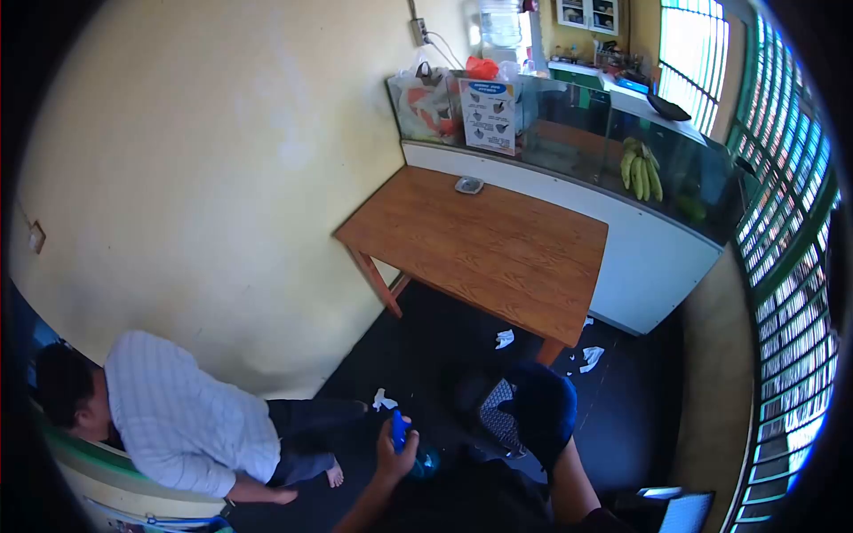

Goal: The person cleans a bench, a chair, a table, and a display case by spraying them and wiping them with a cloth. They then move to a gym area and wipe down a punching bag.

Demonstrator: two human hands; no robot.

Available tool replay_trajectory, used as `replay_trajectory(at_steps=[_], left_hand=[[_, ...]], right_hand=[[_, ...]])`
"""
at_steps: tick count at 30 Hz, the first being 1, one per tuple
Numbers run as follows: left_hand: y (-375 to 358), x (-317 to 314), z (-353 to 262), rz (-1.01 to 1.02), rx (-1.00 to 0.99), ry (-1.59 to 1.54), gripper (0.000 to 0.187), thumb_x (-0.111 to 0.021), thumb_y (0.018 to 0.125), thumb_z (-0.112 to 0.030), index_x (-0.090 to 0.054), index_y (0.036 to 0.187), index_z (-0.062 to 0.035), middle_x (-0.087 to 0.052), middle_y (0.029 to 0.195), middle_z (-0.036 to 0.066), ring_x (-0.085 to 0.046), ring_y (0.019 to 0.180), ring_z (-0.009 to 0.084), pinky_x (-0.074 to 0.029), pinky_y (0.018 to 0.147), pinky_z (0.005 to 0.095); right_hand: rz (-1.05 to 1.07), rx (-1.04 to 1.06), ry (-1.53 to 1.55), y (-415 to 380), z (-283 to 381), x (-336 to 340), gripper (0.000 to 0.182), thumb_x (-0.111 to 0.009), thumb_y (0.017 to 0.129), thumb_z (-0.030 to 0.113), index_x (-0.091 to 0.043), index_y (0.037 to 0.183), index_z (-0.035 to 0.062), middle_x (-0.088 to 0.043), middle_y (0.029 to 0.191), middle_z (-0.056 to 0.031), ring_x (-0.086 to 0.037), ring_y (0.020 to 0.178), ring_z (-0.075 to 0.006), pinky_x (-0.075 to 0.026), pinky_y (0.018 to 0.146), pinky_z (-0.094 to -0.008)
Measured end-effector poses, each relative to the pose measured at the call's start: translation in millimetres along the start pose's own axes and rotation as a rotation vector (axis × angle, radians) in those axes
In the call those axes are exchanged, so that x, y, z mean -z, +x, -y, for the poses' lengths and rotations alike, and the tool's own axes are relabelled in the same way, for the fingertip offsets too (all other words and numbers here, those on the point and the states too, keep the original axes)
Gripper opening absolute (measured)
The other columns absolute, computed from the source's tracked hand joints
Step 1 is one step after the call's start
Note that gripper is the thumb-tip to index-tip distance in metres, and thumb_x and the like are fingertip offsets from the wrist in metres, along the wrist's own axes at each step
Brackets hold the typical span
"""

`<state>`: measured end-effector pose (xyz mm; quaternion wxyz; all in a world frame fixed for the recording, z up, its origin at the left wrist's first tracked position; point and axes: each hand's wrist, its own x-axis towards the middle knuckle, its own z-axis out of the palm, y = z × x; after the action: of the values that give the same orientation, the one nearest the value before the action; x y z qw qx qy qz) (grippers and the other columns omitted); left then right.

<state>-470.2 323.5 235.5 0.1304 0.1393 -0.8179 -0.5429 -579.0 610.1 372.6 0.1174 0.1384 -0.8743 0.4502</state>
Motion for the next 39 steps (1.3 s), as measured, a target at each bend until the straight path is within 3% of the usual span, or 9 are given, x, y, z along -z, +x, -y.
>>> replay_trajectory(at_steps=[5, 6, 8, 11, 14, 20, 23, 29, 39], left_hand=[[99, -19, 11, -0.067, 0.083, -0.227, 0.027, -0.067, 0.089, -0.007, -0.061, 0.114, -0.0037, -0.065, 0.105, 0.007, -0.064, 0.096, 0.0158, -0.051, 0.086, 0.0308], [122, -22, 8, -0.083, 0.118, -0.289, 0.026, -0.067, 0.089, -0.007, -0.061, 0.114, -0.0041, -0.065, 0.105, 0.005, -0.064, 0.095, 0.0137, -0.051, 0.085, 0.0299], [171, -28, 3, -0.061, 0.117, -0.270, 0.025, -0.068, 0.089, -0.008, -0.062, 0.113, -0.0044, -0.065, 0.103, 0.005, -0.064, 0.093, 0.0131, -0.051, 0.084, 0.0295], [252, -42, 13, 0.010, 0.130, -0.234, 0.024, -0.068, 0.089, -0.009, -0.062, 0.111, -0.0048, -0.065, 0.100, 0.004, -0.064, 0.091, 0.0123, -0.051, 0.083, 0.0285], [334, -57, 22, 0.108, 0.146, -0.156, 0.023, -0.068, 0.089, -0.010, -0.062, 0.110, -0.0046, -0.066, 0.098, 0.004, -0.064, 0.091, 0.0120, -0.051, 0.083, 0.0276], [473, -100, 77, 0.269, 0.112, -0.241, 0.022, -0.067, 0.087, -0.008, -0.061, 0.108, -0.0029, -0.063, 0.092, 0.005, -0.063, 0.085, 0.0133, -0.051, 0.079, 0.0287], [500, -106, 83, 0.326, 0.162, -0.267, 0.022, -0.068, 0.087, -0.007, -0.060, 0.107, -0.0029, -0.062, 0.090, 0.005, -0.063, 0.083, 0.0139, -0.051, 0.078, 0.0293], [498, -141, 94, 0.611, 0.390, -0.481, 0.021, -0.068, 0.085, -0.005, -0.059, 0.104, -0.0040, -0.062, 0.089, 0.004, -0.062, 0.081, 0.0126, -0.051, 0.075, 0.0293], [471, -195, 37, 0.914, -0.006, -0.445, 0.024, -0.069, 0.085, -0.007, -0.057, 0.106, -0.0064, -0.060, 0.092, 0.001, -0.058, 0.080, 0.0116, -0.048, 0.075, 0.0284]], right_hand=[[-0.016, -0.470, 0.731, 45, -48, -26, 0.040, -0.068, 0.076, -0.006, -0.069, 0.115, -0.0007, -0.072, 0.108, -0.0119, -0.070, 0.096, -0.0210, -0.058, 0.072, -0.0313], [-0.011, -0.480, 0.730, 55, -44, -23, 0.040, -0.068, 0.076, -0.006, -0.069, 0.115, -0.0007, -0.072, 0.108, -0.0119, -0.070, 0.096, -0.0210, -0.058, 0.072, -0.0313], [0.082, -0.114, -0.048, 78, -25, -11, 0.041, -0.066, 0.077, -0.007, -0.067, 0.118, -0.0024, -0.071, 0.110, -0.0122, -0.070, 0.096, -0.0217, -0.059, 0.066, -0.0307], [-0.146, -0.456, 0.284, 99, -17, -39, 0.046, -0.082, 0.059, 0.001, -0.073, 0.105, 0.0043, -0.073, 0.101, -0.0122, -0.071, 0.083, -0.0242, -0.056, 0.073, -0.0341], [-0.178, -0.466, 0.099, 107, -38, -69, 0.051, -0.083, 0.057, 0.002, -0.072, 0.108, 0.0053, -0.073, 0.102, -0.0118, -0.071, 0.089, -0.0242, -0.055, 0.078, -0.0340], [-0.550, -0.664, 0.348, 163, -43, -147, 0.043, -0.066, 0.073, -0.007, -0.067, 0.116, -0.0040, -0.071, 0.113, -0.0155, -0.070, 0.099, -0.0259, -0.060, 0.078, -0.0324], [-0.093, -0.580, -0.485, 211, -6, -163, 0.042, -0.068, 0.072, -0.007, -0.069, 0.114, -0.0021, -0.073, 0.112, -0.0138, -0.070, 0.100, -0.0249, -0.057, 0.084, -0.0321], [-0.223, -0.741, -0.362, 264, 9, -190, 0.047, -0.073, 0.070, -0.005, -0.069, 0.116, -0.0004, -0.072, 0.113, -0.0128, -0.070, 0.103, -0.0240, -0.056, 0.087, -0.0320], [-0.656, -0.907, -0.038, 281, 22, -210, 0.057, -0.081, 0.065, -0.003, -0.067, 0.121, 0.0030, -0.071, 0.117, -0.0106, -0.068, 0.107, -0.0220, -0.054, 0.093, -0.0320]])
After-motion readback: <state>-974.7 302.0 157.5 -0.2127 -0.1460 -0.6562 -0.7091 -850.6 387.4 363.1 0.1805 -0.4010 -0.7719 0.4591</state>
